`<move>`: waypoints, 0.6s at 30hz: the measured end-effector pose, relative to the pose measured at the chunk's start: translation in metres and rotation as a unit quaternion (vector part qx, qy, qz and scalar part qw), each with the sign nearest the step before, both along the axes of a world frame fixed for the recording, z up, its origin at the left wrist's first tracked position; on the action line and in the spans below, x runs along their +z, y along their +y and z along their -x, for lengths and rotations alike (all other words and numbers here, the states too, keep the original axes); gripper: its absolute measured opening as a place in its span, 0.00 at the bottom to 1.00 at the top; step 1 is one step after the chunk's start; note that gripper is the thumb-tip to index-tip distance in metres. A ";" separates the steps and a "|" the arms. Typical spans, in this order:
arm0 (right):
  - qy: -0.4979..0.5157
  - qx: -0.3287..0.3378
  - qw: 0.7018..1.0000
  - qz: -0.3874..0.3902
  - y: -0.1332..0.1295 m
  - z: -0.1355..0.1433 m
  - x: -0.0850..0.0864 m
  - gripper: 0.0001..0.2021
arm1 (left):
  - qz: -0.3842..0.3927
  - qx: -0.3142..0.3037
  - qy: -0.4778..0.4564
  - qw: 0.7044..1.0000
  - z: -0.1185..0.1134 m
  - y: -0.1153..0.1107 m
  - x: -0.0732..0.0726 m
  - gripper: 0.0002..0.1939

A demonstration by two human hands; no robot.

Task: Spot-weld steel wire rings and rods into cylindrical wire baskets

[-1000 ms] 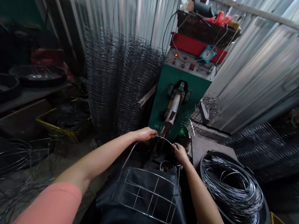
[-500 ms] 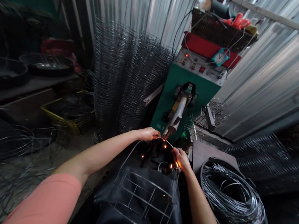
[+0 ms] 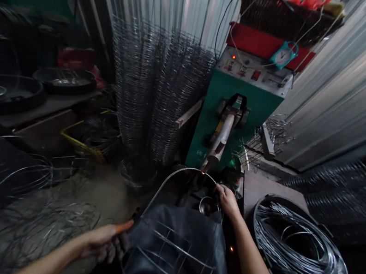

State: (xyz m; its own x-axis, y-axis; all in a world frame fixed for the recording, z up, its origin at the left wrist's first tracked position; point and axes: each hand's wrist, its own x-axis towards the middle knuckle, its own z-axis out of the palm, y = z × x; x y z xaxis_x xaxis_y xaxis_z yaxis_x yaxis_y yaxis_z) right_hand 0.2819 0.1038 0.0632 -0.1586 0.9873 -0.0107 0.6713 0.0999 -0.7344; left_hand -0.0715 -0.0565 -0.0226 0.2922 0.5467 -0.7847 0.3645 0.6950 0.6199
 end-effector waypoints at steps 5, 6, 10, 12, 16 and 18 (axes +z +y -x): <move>0.038 -0.026 0.999 0.006 -0.011 0.009 0.000 0.19 | 0.125 0.224 -0.170 0.952 -0.027 -0.059 0.002 0.34; 0.043 -0.028 0.999 0.008 -0.015 0.012 0.000 0.19 | 0.118 0.240 -0.174 0.948 -0.028 -0.059 0.006 0.33; 0.057 -0.034 0.998 -0.001 -0.031 0.021 0.004 0.18 | 0.051 0.202 -0.128 0.970 -0.022 -0.055 0.022 0.26; 0.078 -0.042 0.996 -0.019 -0.042 0.022 0.016 0.18 | -0.019 0.137 -0.081 0.987 -0.015 -0.053 0.036 0.22; 0.142 -0.059 0.985 -0.080 -0.070 0.021 0.058 0.17 | -0.191 0.101 -0.064 0.974 -0.002 -0.055 0.082 0.15; 0.176 -0.074 0.972 -0.136 -0.084 0.019 0.076 0.17 | -0.217 0.188 -0.148 0.946 0.002 -0.056 0.102 0.11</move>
State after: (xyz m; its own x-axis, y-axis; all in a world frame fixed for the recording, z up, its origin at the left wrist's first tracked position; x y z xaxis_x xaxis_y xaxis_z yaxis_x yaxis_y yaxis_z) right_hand 0.2626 0.0200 0.1391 0.0393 0.9586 0.2821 0.4057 0.2427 -0.8812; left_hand -0.0736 -0.1130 0.0796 0.1851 0.9075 -0.3772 -0.0928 0.3982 0.9126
